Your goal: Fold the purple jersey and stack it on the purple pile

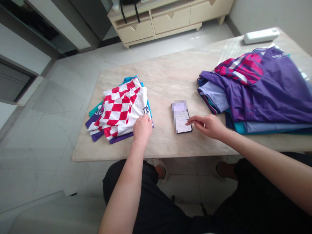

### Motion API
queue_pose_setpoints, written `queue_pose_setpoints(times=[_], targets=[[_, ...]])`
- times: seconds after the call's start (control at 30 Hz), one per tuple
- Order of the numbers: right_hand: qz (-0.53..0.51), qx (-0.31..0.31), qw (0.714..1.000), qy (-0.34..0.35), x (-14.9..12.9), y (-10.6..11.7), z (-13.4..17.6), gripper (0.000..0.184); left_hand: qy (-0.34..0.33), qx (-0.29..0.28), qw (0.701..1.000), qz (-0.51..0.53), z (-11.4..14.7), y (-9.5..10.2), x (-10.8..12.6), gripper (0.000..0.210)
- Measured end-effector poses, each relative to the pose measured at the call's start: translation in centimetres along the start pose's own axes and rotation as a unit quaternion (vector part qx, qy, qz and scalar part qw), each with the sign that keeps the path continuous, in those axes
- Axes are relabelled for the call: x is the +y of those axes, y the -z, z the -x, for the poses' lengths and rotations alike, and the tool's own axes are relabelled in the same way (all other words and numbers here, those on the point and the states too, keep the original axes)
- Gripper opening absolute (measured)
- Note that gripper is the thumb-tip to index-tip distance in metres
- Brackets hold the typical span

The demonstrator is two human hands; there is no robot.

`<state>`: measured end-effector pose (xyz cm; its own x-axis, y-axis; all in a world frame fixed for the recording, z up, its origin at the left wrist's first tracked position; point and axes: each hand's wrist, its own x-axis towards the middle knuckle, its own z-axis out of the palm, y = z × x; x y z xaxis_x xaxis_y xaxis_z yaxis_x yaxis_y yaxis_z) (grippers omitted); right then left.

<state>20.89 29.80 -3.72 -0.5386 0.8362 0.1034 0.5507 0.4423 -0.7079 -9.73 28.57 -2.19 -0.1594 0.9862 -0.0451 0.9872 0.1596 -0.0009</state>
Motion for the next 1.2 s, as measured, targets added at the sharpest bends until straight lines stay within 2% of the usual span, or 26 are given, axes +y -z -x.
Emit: queue_pose_setpoints(times=[0.23,0.77,0.87,0.97,1.07,1.13,1.2], targets=[[-0.004,0.044,0.998,-0.034,0.1,0.1,-0.2,0.027,-0.001,0.004,1.0,-0.004,0.0,0.0,0.0,0.011],[0.031,0.061,0.997,-0.041,0.1,0.0,-0.3,0.032,0.002,0.004,1.0,-0.011,0.1,-0.1,0.1,0.013],[0.008,0.065,0.996,-0.054,0.2,0.1,-0.4,0.031,0.003,0.011,1.0,0.016,0.0,-0.1,0.3,0.012],[-0.085,0.059,0.991,-0.084,-0.3,-0.4,-0.4,0.028,0.007,0.008,0.997,0.08,0.1,0.3,0.7,0.01],[-0.259,0.006,0.956,-0.135,-2.0,-1.8,0.0,0.025,0.007,-0.018,0.989,0.148,1.3,1.8,1.0,0.009],[-0.377,-0.065,0.908,-0.173,-3.7,-3.0,0.7,0.028,-0.015,-0.057,0.976,0.21,3.0,3.8,0.9,0.011],[-0.482,-0.124,0.84,-0.218,-5.7,-4.1,1.7,0.034,-0.076,-0.162,0.937,0.299,5.4,6.4,0.9,0.016]])
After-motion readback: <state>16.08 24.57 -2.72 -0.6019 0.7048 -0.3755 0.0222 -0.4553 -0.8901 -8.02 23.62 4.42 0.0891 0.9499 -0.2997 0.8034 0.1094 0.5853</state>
